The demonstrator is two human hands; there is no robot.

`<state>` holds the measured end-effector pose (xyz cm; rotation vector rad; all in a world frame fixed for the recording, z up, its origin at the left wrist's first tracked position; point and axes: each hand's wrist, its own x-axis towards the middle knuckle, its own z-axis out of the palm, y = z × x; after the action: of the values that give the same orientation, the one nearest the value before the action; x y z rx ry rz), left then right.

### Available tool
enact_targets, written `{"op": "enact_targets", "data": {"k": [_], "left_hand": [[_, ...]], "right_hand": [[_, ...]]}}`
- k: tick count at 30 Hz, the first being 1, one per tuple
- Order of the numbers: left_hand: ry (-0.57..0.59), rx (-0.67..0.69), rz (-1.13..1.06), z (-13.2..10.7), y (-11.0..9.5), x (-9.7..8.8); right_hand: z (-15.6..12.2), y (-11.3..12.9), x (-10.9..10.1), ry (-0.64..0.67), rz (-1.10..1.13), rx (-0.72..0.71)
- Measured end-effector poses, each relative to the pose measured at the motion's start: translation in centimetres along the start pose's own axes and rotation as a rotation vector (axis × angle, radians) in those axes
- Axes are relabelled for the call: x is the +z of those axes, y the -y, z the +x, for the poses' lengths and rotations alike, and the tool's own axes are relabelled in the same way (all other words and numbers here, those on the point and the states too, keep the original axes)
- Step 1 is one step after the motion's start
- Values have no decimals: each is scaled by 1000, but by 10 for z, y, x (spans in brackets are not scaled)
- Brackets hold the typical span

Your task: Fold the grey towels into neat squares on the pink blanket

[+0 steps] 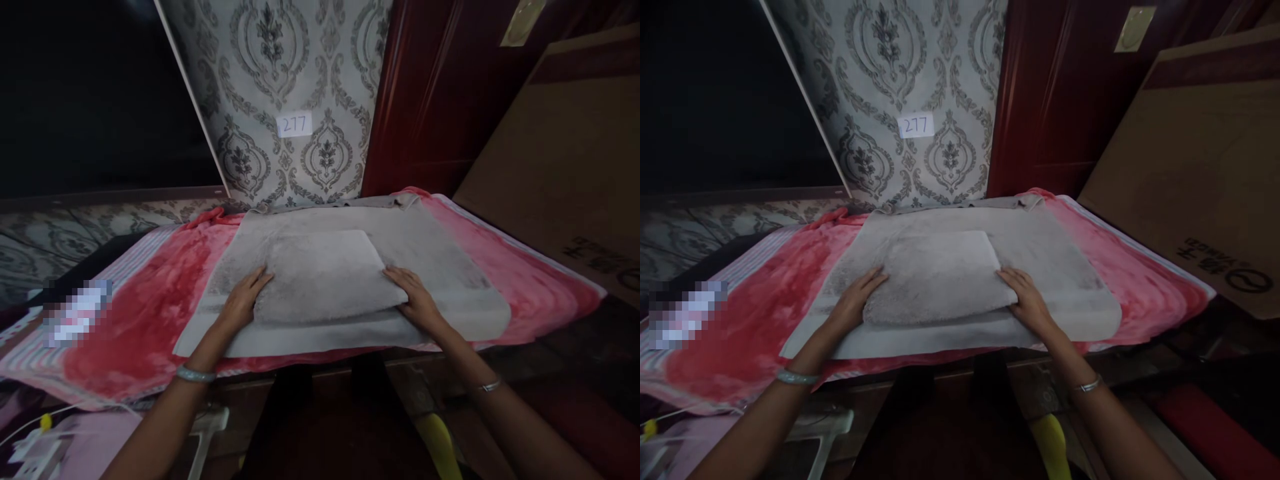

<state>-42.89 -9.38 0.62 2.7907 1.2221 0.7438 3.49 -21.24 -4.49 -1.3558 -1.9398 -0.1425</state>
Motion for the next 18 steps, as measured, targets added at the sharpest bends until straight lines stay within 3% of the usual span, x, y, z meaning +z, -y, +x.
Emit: {"op": "enact_targets", "data": {"k": [5, 9, 12, 18], "left_hand": [[0, 9, 16, 18, 7, 0], [-69, 6, -133, 43, 8, -12], [-211, -48, -313, 68, 2, -35], [-471, -113, -612, 115, -20, -100]], "right_hand": [[21, 3, 3, -95, 74, 65], [56, 12, -6, -152, 198, 113], [89, 21, -27, -252, 276, 171], [156, 30, -85, -570, 413, 231]]}}
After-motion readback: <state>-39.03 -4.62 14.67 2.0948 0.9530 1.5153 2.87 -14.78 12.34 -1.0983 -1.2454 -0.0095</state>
